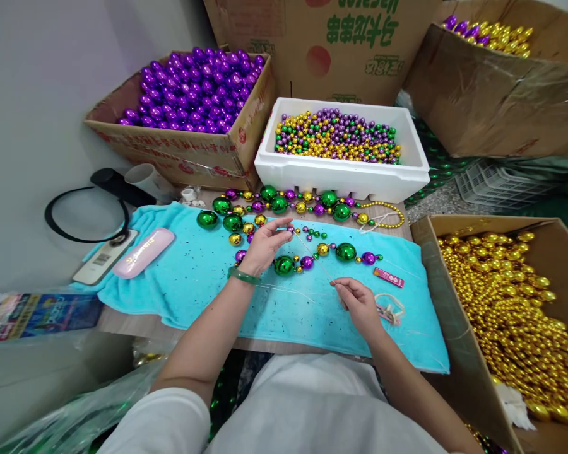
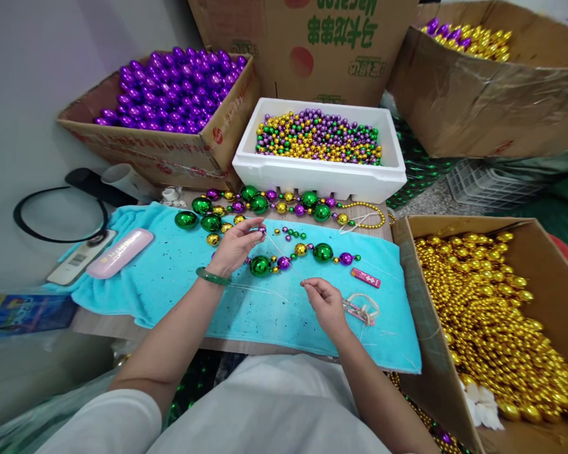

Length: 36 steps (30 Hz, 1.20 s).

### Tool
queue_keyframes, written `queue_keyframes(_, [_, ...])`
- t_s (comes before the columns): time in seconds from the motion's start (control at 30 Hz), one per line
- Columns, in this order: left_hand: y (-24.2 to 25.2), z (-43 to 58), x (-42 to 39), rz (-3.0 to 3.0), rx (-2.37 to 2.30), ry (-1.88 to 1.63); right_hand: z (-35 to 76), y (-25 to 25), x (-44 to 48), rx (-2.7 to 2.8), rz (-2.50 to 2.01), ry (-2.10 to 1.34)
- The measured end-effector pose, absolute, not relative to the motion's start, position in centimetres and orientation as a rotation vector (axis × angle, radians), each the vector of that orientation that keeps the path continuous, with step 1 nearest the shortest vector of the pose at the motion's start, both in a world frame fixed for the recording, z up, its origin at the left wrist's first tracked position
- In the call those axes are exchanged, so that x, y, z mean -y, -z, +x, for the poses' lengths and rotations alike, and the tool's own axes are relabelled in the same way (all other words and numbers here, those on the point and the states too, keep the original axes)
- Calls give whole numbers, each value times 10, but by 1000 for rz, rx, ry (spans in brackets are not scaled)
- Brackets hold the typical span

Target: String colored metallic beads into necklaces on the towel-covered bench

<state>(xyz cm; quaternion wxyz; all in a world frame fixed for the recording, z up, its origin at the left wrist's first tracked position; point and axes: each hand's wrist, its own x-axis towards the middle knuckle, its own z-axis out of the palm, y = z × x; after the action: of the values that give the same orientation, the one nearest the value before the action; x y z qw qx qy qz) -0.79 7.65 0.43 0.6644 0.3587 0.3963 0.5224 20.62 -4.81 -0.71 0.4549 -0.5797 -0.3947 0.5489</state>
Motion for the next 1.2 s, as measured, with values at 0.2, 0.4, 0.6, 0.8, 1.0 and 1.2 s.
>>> queue_keyframes(0.2, [-4,-9,-75,962,-970,-1189,207,8,48,996,-1432,-1342])
queue_keyframes(0.4, [-9,-7,-68,990,-892,-1149,208,13,48,1015,-1423,-1387])
queue_keyframes(0.6, [-9,-8,-52,1047,-968,-963,209,23,47,968,-1405,-1403])
queue_keyframes(0.8, [3,-59,-61,1673,-1550,-1036,215,28,47,846,-1360,-1422])
queue_keyframes(1.0, [9,-129,-75,1660,-2189,-916,217,28,45,843,-1364,-1448])
queue_keyframes(1.2, [26,-133,-78,1665,-2163,-705,213,28,44,850,-1361,-1465])
